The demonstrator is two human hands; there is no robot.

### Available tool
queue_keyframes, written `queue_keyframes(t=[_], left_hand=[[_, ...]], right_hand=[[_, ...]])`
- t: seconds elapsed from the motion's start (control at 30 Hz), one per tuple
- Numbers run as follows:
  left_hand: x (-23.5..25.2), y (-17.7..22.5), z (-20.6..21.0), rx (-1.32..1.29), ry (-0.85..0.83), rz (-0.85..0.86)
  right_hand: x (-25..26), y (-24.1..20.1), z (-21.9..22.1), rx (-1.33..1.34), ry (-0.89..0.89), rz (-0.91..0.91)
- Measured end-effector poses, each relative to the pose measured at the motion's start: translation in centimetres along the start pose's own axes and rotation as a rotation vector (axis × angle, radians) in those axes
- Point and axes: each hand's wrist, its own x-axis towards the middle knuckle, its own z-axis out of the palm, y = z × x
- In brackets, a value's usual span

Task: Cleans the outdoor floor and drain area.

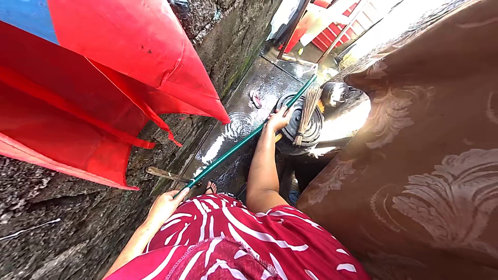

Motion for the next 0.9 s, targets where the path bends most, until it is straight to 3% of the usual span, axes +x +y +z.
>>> queue_keyframes(t=[0.9], left_hand=[[0.13, 0.13, 0.33, -0.006, -0.011, 0.004]], right_hand=[[-0.12, 0.19, 0.05, -0.075, 0.031, -0.162]])
